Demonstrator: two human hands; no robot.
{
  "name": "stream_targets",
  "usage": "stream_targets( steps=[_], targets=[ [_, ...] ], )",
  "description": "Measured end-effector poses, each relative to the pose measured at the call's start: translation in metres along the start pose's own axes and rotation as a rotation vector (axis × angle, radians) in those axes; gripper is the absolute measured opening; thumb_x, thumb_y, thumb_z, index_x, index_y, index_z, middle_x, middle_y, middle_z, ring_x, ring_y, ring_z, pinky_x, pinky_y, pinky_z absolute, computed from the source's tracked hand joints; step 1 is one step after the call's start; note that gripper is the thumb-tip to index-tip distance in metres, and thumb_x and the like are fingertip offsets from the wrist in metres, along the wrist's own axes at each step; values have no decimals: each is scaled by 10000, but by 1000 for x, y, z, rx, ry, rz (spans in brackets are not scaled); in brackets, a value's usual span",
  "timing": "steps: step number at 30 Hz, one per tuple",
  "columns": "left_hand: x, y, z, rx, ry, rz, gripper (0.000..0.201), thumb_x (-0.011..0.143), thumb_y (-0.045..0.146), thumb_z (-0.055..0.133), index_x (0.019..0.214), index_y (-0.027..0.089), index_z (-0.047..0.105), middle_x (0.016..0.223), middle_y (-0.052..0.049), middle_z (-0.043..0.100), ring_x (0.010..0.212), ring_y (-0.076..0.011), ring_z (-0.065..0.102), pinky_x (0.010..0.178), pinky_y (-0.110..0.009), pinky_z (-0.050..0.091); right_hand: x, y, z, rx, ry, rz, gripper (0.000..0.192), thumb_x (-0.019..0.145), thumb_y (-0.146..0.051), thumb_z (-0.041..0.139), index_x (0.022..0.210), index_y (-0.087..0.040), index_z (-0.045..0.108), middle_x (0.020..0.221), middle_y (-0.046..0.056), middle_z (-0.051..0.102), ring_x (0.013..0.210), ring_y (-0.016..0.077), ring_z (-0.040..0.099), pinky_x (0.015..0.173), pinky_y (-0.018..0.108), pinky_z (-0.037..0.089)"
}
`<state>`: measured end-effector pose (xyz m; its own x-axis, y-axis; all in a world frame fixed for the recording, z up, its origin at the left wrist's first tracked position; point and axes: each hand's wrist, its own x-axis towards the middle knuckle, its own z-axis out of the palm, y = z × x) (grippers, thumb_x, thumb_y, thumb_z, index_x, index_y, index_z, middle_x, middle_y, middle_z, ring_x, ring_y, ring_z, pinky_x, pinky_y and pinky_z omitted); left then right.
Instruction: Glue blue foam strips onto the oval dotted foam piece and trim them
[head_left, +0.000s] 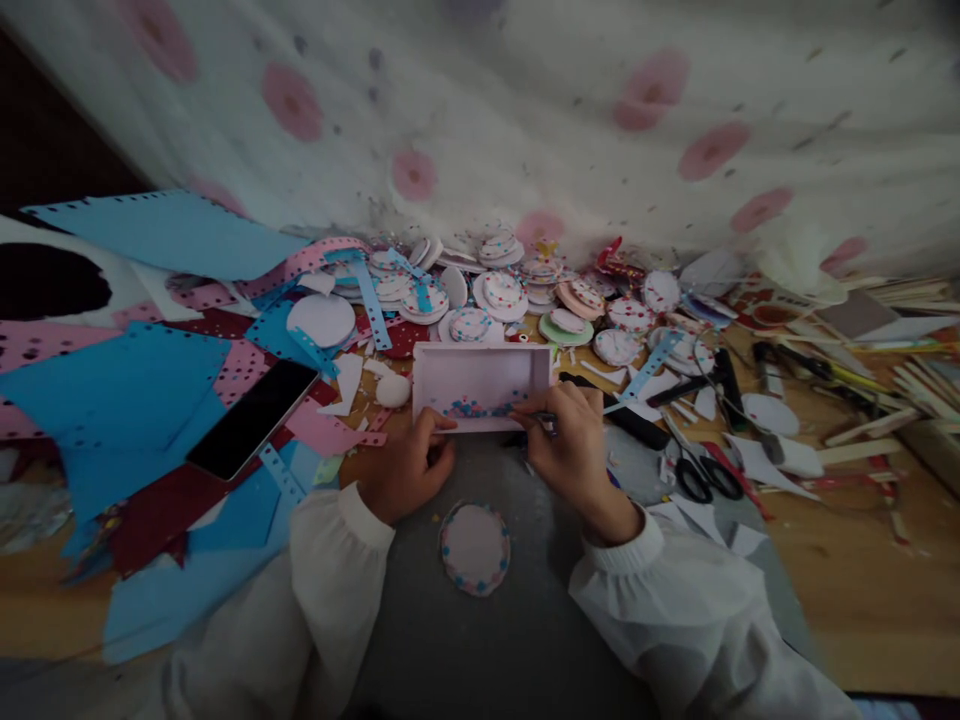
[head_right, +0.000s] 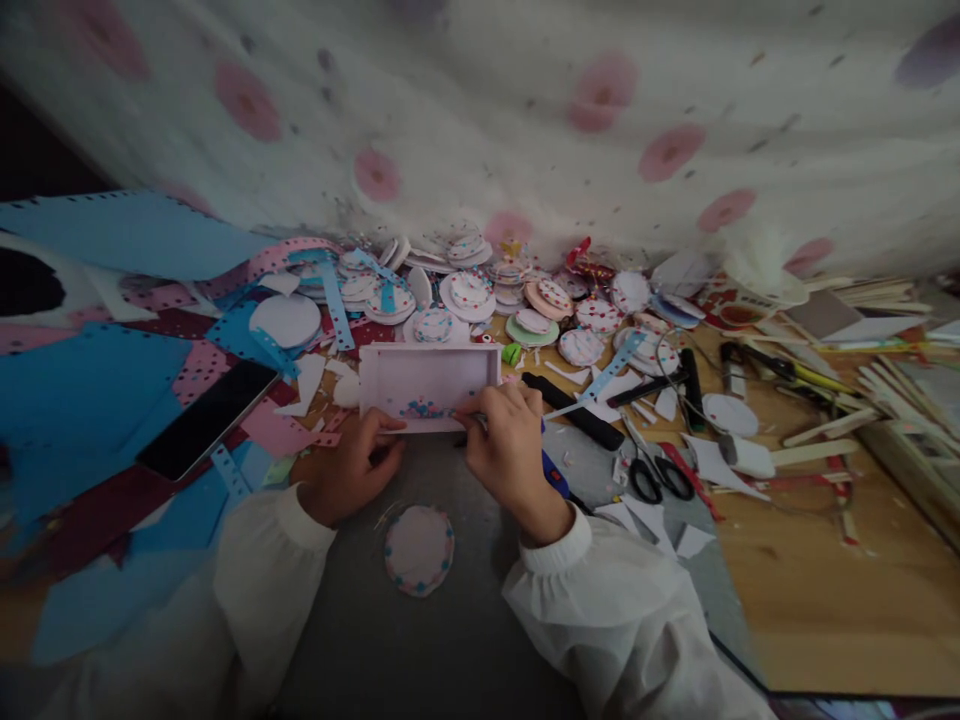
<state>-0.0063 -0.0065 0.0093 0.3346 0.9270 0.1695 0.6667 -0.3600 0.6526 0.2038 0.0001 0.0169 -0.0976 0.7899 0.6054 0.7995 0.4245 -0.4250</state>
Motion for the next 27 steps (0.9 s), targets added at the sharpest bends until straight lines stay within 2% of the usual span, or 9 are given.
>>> stream_targets(
  steps=[9,12,17,21,27],
  targets=[
    [-2,-4,3,-67,16,10,188,818,113,547,987,188,514,705,-8,665,680,-170,670,569,-247,483,3,-2,15,-58,-53,-40,117,781,-127,612,733,-216,553,679,-7,593,715,201,537,717,351,311],
    [-1,-2,1,-65,9,15,192,810,109,552,981,190,517,696,-8,662,678,-172,663,569,-250,480,3,-2,10,-10,14,-21,123,772,-135,633,733,-221,553,685,-11,598,705,201,544,701,351,328],
    [-1,-4,4,-102,6,12,188,825,122,523,999,186,497,623,28,604,592,-140,603,541,-229,446,-3,-6,-13,100,187,46,113,790,-196,671,750,-236,574,683,-19,626,687,189,576,719,363,375],
    [0,-12,12,-189,4,23,296,836,122,497,1126,172,460,731,21,605,593,-106,552,587,-218,445,-20,-11,-22,202,230,112,92,796,-200,680,772,-236,599,710,-8,638,718,186,585,713,352,405],
    [4,-21,17,-391,-22,5,561,846,162,498,1377,170,316,843,-13,614,559,-74,497,520,-171,401,-40,-12,-9,249,183,140,89,790,-177,671,760,-224,602,710,-12,644,702,180,586,683,342,403]
  ],
)
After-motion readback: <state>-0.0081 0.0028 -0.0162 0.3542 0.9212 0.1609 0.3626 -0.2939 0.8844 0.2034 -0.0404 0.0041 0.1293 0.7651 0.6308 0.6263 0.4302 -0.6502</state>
